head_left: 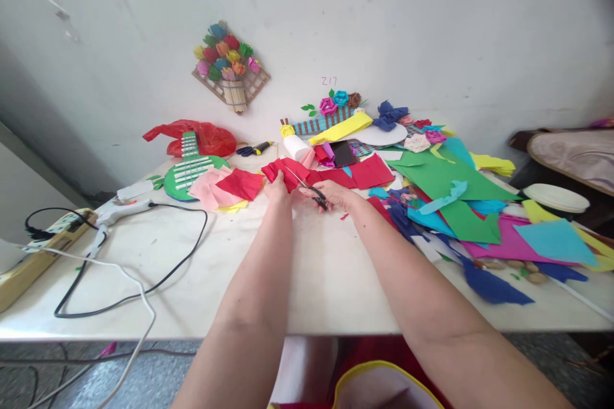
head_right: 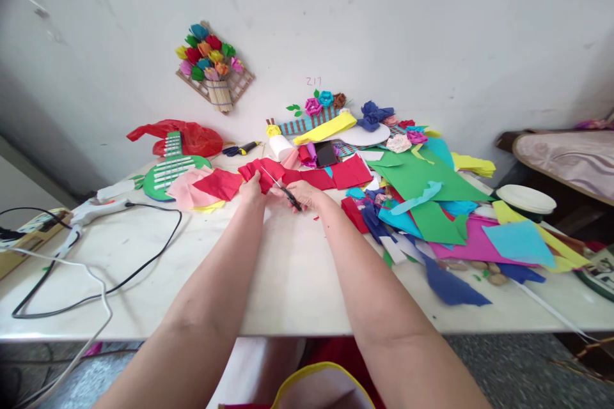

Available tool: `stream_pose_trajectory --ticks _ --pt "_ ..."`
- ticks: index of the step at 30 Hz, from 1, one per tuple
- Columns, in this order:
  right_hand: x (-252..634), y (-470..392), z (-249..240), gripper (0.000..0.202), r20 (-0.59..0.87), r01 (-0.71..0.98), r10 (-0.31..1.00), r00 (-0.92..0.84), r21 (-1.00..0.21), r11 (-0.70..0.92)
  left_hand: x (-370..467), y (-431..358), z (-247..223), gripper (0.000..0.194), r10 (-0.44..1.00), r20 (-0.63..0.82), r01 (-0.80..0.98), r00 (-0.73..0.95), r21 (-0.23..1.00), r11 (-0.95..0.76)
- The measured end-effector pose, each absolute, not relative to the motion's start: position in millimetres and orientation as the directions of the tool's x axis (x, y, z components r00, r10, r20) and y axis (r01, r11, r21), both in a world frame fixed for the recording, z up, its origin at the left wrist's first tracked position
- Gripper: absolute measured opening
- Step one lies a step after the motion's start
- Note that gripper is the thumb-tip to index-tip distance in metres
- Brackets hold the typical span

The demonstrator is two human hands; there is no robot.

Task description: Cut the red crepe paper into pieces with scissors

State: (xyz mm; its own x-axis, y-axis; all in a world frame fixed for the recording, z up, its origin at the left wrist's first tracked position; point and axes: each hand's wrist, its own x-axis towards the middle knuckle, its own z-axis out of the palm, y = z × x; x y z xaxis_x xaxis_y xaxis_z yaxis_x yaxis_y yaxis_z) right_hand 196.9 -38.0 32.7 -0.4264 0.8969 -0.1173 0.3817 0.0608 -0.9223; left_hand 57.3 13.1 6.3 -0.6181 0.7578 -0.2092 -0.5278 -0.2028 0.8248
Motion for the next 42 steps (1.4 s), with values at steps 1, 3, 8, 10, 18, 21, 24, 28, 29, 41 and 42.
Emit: stream_pose_trajectory --ticks 1,3,8,10,18,21,24,28,29,41,42 --pt "197 -38 33 0.048 -0.119 0.38 0.897 -0.426 -0.923 0.058 57 13 6 0.016 0.757 -0.209 -0.521 -0.62 0.83 -0.197" --pt "197 -38 34 0.047 -0.119 0.378 0.896 -0.428 -0.924 0.058 57 13 7 0.016 0.756 -0.209 -0.51 -0.62 0.84 -0.186" --pt "196 -41 35 0.046 -0.122 0.394 0.902 -0.414 -0.917 0.057 57 13 6 0.012 0.756 -0.207 -0.532 -0.621 0.82 -0.213" --pt "195 -41 36 0.045 -0.121 0.397 0.904 -0.41 -0.916 0.058 57 15 5 0.011 0.756 -0.2 -0.544 -0.623 0.806 -0.234" --pt "195 -40 35 0.042 -0.117 0.41 0.904 -0.411 -0.91 0.069 53 25 -6 0.011 0.754 -0.169 -0.519 -0.634 0.817 -0.253" --pt "195 -38 32 0.042 -0.106 0.414 0.904 -0.413 -0.907 0.083 53 24 -5 0.012 0.755 -0.176 -0.522 -0.631 0.817 -0.246" --pt "195 -37 31 0.042 -0.099 0.423 0.904 -0.416 -0.901 0.096 54 21 -2 0.01 0.75 -0.199 -0.542 -0.631 0.805 -0.242" --pt "195 -37 32 0.042 -0.096 0.43 0.907 -0.41 -0.897 0.1 55 18 1 0.008 0.737 -0.2 -0.535 -0.645 0.807 -0.249" --pt "196 -37 32 0.042 -0.091 0.429 0.907 -0.41 -0.897 0.104 55 18 1 0.008 0.737 -0.199 -0.528 -0.646 0.813 -0.244" --pt "195 -32 27 0.045 -0.074 0.438 0.911 -0.405 -0.891 0.122 55 16 2 0.007 0.727 -0.22 -0.504 -0.65 0.841 -0.195" --pt "195 -32 27 0.045 -0.073 0.441 0.912 -0.403 -0.889 0.124 55 16 2 0.008 0.722 -0.226 -0.497 -0.654 0.848 -0.185"
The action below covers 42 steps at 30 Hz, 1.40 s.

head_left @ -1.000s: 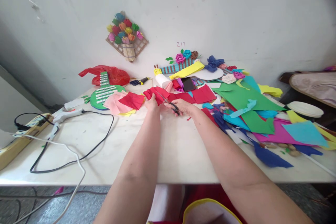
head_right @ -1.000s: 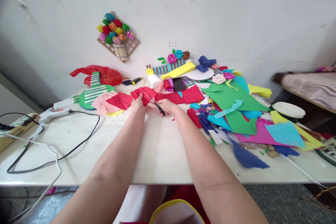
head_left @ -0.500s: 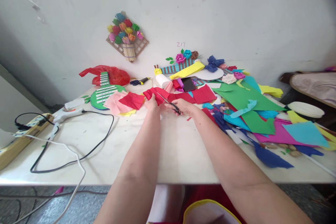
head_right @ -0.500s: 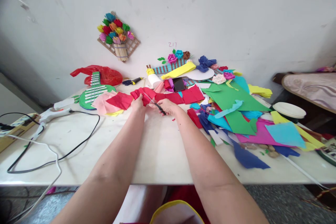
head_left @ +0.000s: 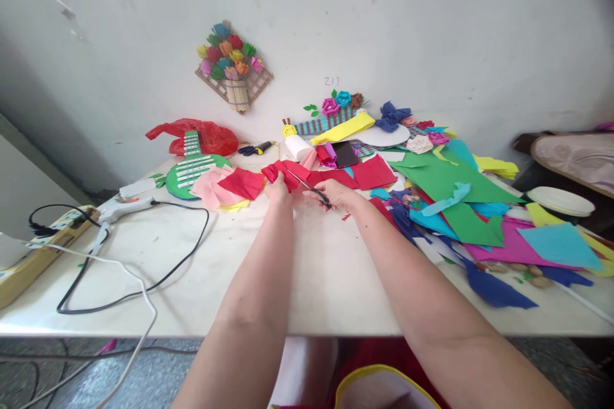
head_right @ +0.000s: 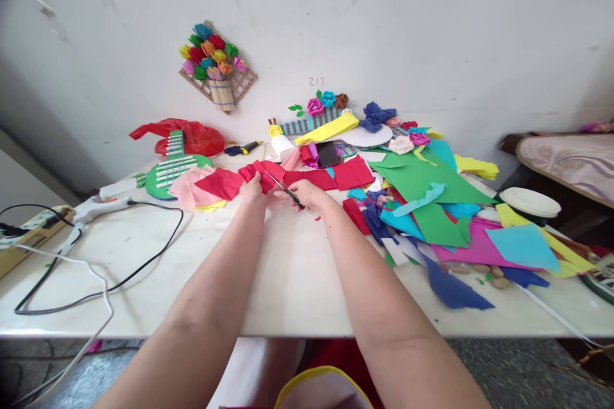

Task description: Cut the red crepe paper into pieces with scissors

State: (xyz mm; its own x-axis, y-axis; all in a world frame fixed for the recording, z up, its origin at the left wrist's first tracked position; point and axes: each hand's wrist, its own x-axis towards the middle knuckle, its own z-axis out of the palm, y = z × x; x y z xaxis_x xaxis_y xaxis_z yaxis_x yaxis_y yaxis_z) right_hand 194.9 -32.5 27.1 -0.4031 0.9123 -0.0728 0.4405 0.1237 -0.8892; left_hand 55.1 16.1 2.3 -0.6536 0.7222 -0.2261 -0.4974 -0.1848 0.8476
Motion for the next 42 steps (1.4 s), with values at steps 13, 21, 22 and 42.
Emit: stream_pose_trajectory --ticks 13,21,22,42 --pt "197 -37 31 0.049 -0.085 0.368 0.896 -0.436 -0.925 0.091 57 11 4 0.007 0.756 -0.188 -0.49 -0.627 0.85 -0.195" --pt "198 -36 31 0.048 -0.124 0.324 0.89 -0.438 -0.946 0.028 58 15 0 0.008 0.74 -0.161 -0.429 -0.653 0.884 -0.187" --pt "198 -37 31 0.048 -0.128 0.325 0.89 -0.437 -0.946 0.024 59 14 0 0.008 0.742 -0.157 -0.429 -0.652 0.883 -0.19" --pt "195 -38 30 0.049 -0.118 0.326 0.913 -0.39 -0.945 0.017 59 19 -6 0.011 0.771 -0.137 -0.434 -0.622 0.88 -0.194"
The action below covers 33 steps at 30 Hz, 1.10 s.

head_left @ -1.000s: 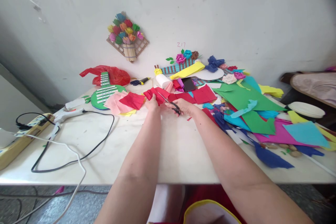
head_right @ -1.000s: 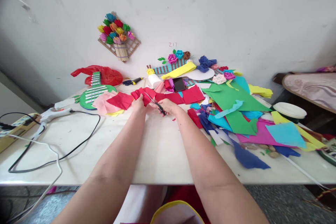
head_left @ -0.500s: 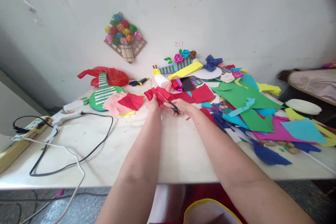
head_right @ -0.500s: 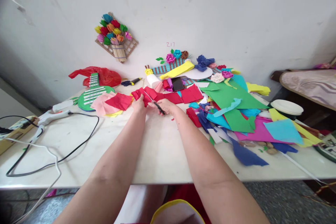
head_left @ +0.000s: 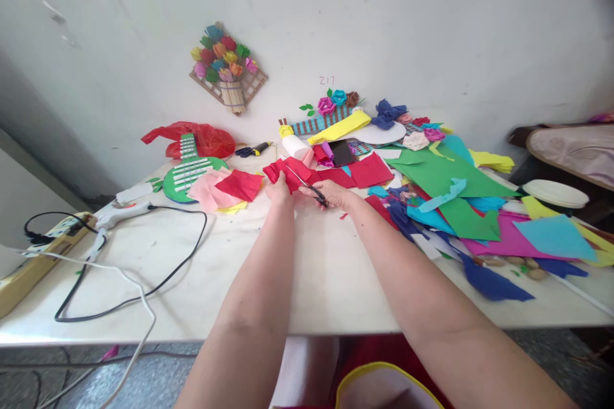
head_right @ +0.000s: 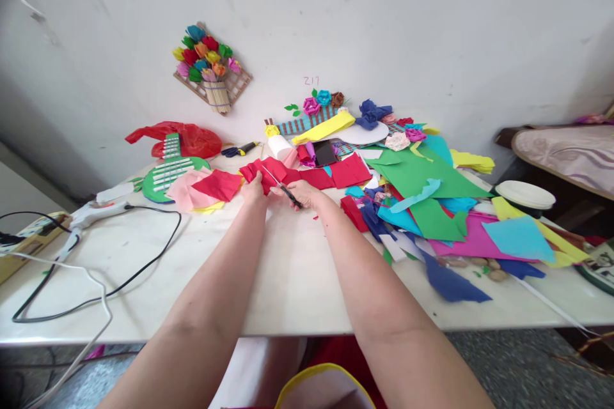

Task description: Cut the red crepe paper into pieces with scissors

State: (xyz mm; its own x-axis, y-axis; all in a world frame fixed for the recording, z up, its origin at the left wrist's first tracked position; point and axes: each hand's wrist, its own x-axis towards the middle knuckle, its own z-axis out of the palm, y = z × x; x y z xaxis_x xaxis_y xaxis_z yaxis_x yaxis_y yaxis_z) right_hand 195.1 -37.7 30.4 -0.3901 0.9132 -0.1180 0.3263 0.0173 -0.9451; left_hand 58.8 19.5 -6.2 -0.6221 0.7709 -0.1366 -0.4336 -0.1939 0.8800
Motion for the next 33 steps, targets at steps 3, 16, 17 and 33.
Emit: stream_pose_trajectory --ticks 3,16,17,33 --pt "196 -36 29 0.05 -0.12 0.339 0.912 -0.392 -0.94 0.023 58 21 -7 0.011 0.769 -0.124 -0.425 -0.627 0.882 -0.204" --pt "192 -33 25 0.048 -0.085 0.335 0.924 -0.372 -0.941 0.048 60 13 1 0.008 0.758 -0.159 -0.441 -0.633 0.879 -0.184" --pt "192 -32 24 0.048 -0.082 0.331 0.925 -0.372 -0.942 0.05 61 12 2 0.008 0.757 -0.161 -0.443 -0.634 0.877 -0.185" --pt "189 -28 19 0.046 -0.054 0.31 0.929 -0.366 -0.948 0.067 62 13 3 0.01 0.755 -0.171 -0.5 -0.633 0.835 -0.23"
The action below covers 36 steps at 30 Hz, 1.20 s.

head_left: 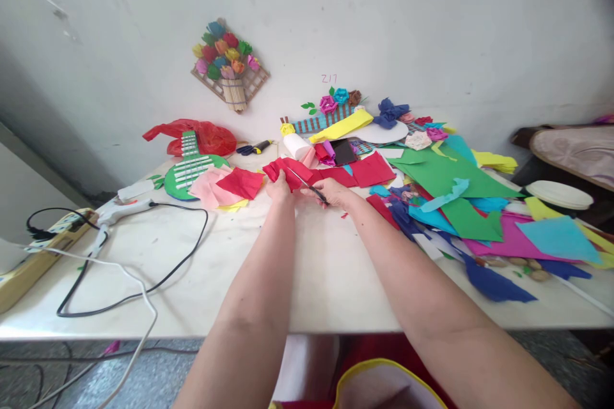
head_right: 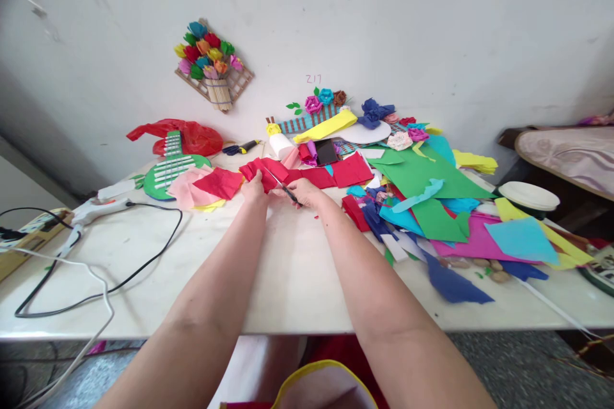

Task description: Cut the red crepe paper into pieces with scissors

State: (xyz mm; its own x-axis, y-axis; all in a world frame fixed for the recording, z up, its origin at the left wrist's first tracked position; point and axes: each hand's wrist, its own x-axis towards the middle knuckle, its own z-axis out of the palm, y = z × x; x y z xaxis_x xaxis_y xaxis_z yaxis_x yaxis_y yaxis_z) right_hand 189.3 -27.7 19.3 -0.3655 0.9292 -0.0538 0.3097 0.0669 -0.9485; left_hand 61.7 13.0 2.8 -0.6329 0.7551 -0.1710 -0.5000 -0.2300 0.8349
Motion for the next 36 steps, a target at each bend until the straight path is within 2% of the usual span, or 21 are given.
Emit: stream_pose_trajectory --ticks 7,12,19,26,36 --pt "190 -34 26 0.047 -0.075 0.315 0.931 -0.357 -0.948 0.044 64 12 5 0.014 0.758 -0.192 -0.505 -0.623 0.839 -0.203" --pt "197 -31 22 0.05 -0.052 0.296 0.913 -0.405 -0.952 0.077 65 10 7 0.021 0.81 -0.204 -0.603 -0.549 0.768 -0.216" --pt "199 -27 18 0.049 -0.051 0.263 0.902 -0.428 -0.962 0.07 64 9 8 0.014 0.81 -0.25 -0.609 -0.531 0.777 -0.159" --pt "199 -27 18 0.048 -0.039 0.272 0.915 -0.402 -0.959 0.079 68 7 9 0.01 0.84 -0.233 -0.651 -0.491 0.739 -0.175" --pt "195 -30 21 0.047 -0.005 0.249 0.918 -0.397 -0.963 0.102 69 8 4 0.009 0.854 -0.173 -0.618 -0.491 0.759 -0.202"
